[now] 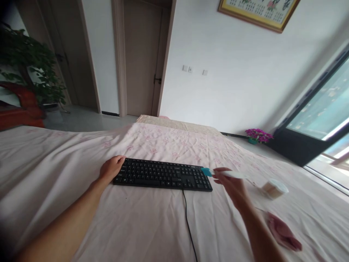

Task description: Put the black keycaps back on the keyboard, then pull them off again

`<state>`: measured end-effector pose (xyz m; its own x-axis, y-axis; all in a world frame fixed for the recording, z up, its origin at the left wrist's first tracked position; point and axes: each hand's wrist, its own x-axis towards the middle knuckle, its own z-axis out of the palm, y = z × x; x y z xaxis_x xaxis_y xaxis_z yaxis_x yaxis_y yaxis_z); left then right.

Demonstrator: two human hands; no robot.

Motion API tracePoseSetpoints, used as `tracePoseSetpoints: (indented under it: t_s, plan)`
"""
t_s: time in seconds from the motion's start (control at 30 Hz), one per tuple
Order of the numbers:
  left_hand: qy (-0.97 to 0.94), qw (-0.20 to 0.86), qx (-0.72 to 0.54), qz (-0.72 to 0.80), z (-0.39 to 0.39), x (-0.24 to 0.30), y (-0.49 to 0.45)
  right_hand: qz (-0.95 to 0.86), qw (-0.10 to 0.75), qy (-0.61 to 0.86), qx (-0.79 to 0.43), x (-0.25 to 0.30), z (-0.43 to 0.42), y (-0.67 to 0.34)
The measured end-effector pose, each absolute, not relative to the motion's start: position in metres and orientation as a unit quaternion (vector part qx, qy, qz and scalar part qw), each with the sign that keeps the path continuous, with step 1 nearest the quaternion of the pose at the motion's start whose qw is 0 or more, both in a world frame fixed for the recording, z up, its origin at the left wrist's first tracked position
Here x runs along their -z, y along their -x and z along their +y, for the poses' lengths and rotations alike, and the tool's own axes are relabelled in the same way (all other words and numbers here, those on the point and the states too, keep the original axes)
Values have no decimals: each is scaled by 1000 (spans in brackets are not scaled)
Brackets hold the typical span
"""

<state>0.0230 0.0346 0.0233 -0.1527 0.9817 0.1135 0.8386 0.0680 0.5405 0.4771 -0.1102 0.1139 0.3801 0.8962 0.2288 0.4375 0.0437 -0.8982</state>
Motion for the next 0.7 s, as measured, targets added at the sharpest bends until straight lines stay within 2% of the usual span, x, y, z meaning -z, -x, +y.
tracePoseSetpoints:
  t_s: [0.13,0.33,0.5,0.7]
  plan:
    - [-634,151,-263,712,34,-23,-23,-549,521,539,-369,-114,-73,-367]
    - [-654,152,-287,683,36,-19,-20,-612,492,430,-445,-93,-5,-251]
    - [-662,152,-294,673,36,-17,-18,-690,438,409,-407,-77,24,-225]
    - [-645,164,-297,684,34,-23,-20,-745,358,485,-286,-94,15,-283]
